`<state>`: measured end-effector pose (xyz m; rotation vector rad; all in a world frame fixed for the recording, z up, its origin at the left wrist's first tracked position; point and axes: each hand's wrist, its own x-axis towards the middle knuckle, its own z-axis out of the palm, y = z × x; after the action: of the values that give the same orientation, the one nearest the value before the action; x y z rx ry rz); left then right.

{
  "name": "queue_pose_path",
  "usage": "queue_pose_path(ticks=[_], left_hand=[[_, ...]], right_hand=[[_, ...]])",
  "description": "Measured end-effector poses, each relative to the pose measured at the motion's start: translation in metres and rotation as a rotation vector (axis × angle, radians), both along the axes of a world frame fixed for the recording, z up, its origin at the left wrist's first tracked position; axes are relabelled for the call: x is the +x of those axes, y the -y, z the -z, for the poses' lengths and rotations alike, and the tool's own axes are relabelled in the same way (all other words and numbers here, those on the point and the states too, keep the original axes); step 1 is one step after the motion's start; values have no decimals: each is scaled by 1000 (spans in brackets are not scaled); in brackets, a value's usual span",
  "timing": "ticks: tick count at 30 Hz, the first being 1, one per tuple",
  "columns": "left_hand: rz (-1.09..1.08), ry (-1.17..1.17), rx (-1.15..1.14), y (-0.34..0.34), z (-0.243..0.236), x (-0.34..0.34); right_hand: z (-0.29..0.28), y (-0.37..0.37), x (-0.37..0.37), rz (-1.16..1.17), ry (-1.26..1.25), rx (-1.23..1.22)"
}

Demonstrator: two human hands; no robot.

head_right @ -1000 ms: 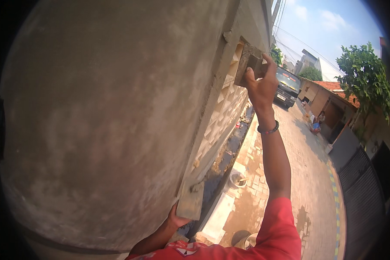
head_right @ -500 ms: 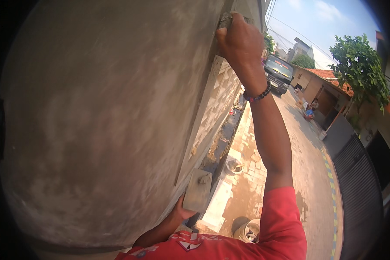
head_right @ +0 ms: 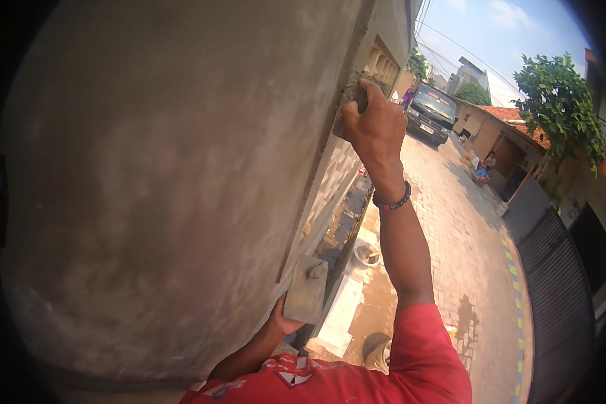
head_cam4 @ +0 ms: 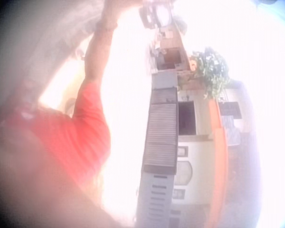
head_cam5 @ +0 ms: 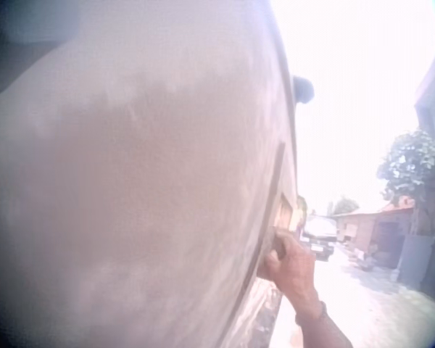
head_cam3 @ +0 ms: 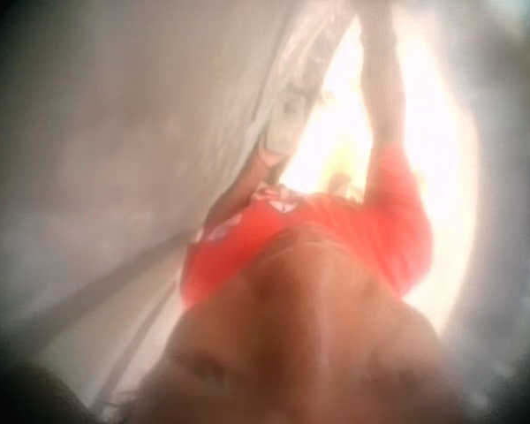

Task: The person applies cement to a decorative lattice wall using a trowel and a smaller finishing tool. They repeatedly scoop cement from a bucket, spread it onto the wall surface, and smooth the edges around the lattice pattern.

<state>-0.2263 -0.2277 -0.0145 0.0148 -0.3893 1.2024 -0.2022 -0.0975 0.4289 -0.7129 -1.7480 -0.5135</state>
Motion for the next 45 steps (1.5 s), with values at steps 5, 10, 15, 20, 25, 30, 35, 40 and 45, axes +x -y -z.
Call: queue_pose_path(ticks=[5,10,15,20,25,30,35,40,45], left_hand=[[-17,-46,15,7,-6,-5],[-51,-51,11,6,-5,-6],[-67,-64,80,8,-5,-3],[-25,-23,44,3,-5,-1],[0,19,23,7,-10,2],[-31,-48,31,-1,5,8],[-109,-205,-90,-2,-3,12],[-58,-59,-1,-4,4,11],[51,31,59,-13,7,9]], right_hand=[[-94,-20,-6,67,-16,161],[-125,-20,-23,248,132,96],[-56,-26,-22,168,119,51],[-6,-1,-5,84,165,-117],[-93,-11,3,55,12,176],[-172,-38,-9,100,82,234],[-177,-46,-22,166,66,74],[-105,-20,-29,171,148,83],[-49,-10,-10,104,286,-76]])
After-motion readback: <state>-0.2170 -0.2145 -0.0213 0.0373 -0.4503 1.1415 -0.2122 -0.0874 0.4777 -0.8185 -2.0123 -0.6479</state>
